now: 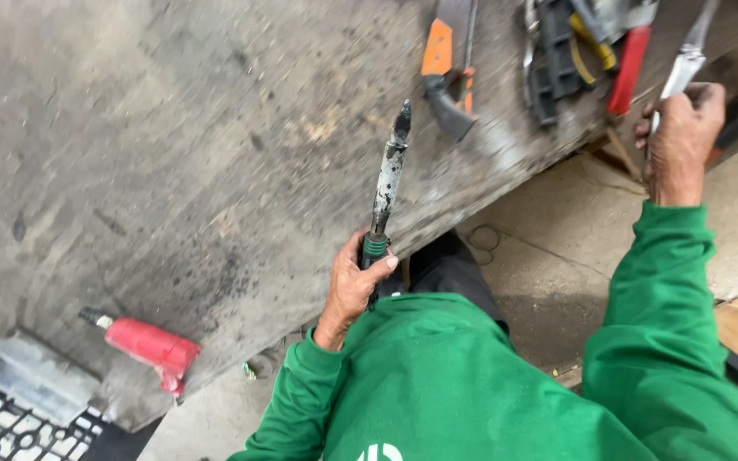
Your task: The person cleans a metal tool by scraping it with a small metal file and wiping it with a sanding block.
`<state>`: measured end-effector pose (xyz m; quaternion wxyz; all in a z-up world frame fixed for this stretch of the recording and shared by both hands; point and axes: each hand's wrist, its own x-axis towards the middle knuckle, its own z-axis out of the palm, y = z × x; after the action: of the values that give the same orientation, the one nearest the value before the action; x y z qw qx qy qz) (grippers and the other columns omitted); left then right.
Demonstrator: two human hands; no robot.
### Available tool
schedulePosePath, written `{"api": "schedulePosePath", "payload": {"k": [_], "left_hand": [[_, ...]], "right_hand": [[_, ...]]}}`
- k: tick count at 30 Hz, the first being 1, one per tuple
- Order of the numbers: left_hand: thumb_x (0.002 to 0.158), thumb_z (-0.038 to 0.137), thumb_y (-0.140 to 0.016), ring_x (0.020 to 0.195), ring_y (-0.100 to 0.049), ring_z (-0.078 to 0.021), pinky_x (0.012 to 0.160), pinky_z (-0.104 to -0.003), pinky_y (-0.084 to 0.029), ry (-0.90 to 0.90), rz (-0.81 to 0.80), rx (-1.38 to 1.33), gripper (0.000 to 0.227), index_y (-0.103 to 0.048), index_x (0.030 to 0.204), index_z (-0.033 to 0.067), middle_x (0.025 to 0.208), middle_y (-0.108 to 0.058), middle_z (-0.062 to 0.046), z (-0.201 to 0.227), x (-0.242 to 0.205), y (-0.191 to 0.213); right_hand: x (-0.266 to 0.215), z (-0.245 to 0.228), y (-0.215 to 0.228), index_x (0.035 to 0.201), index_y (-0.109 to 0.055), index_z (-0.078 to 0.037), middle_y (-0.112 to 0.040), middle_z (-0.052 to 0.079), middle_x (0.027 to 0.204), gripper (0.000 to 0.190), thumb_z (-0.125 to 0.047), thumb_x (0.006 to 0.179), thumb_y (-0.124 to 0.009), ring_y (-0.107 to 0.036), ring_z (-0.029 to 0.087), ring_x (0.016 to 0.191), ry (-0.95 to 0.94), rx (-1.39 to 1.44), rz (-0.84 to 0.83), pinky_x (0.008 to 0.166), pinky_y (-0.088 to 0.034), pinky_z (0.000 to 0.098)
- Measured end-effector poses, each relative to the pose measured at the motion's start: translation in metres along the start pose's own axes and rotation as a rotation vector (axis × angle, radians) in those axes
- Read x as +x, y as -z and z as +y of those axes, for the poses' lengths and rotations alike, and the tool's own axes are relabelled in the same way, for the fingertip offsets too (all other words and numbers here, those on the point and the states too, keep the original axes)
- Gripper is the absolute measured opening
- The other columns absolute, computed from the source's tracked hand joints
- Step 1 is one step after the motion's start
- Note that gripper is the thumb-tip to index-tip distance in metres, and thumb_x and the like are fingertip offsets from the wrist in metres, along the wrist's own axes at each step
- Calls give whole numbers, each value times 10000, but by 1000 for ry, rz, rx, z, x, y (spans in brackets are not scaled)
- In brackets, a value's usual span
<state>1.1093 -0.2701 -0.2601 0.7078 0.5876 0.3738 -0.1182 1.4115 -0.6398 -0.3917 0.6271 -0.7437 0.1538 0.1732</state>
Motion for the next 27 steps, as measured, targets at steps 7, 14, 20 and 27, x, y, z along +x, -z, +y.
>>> {"api": "schedulePosePath", "payload": {"k": [7, 14, 20, 27], "left_hand": [[829, 196, -770, 835, -536, -150, 770, -312, -463, -142, -16, 304, 315, -664, 1050, -2, 887, -585, -47, -7, -59, 72], [782, 346, -796, 715, -588, -125, 681, -312, -503, -126, 90, 421, 496, -658, 1144, 36, 781, -645, -38, 21, -124, 87], [898, 359, -769, 610, -489, -144, 594, -322, -465, -47, 291, 334, 391, -681, 1092, 31, 657, -567, -53, 19, -143, 62], [887, 274, -773, 618, -460, -72, 566, -286, -444, -43, 380, 174, 315, -669, 1056, 29, 646, -548, -26, 25, -167, 34]], "right_hand": [[-212, -42, -118, 1464, -442, -77, -529, -7, 607, 482, -335, 1095, -613, -514, 63, 439, 290, 244, -345, 451, -431, 252], [-320, -47, -181, 1437, -507, -62, -562, 29, 859, 407, -191, 1071, -632, -496, 57, 688, 148, 88, -607, 589, -443, 252], [-300, -121, -171, 1370, -598, -66, -680, 145, 1046, 401, -33, 982, -699, -671, 232, 832, 787, -363, -703, 729, -548, 346], [-264, -169, -181, 1346, -659, -102, -678, 123, 1052, 467, 6, 902, -754, -654, 300, 829, 1083, -619, -756, 712, -528, 395]]}}
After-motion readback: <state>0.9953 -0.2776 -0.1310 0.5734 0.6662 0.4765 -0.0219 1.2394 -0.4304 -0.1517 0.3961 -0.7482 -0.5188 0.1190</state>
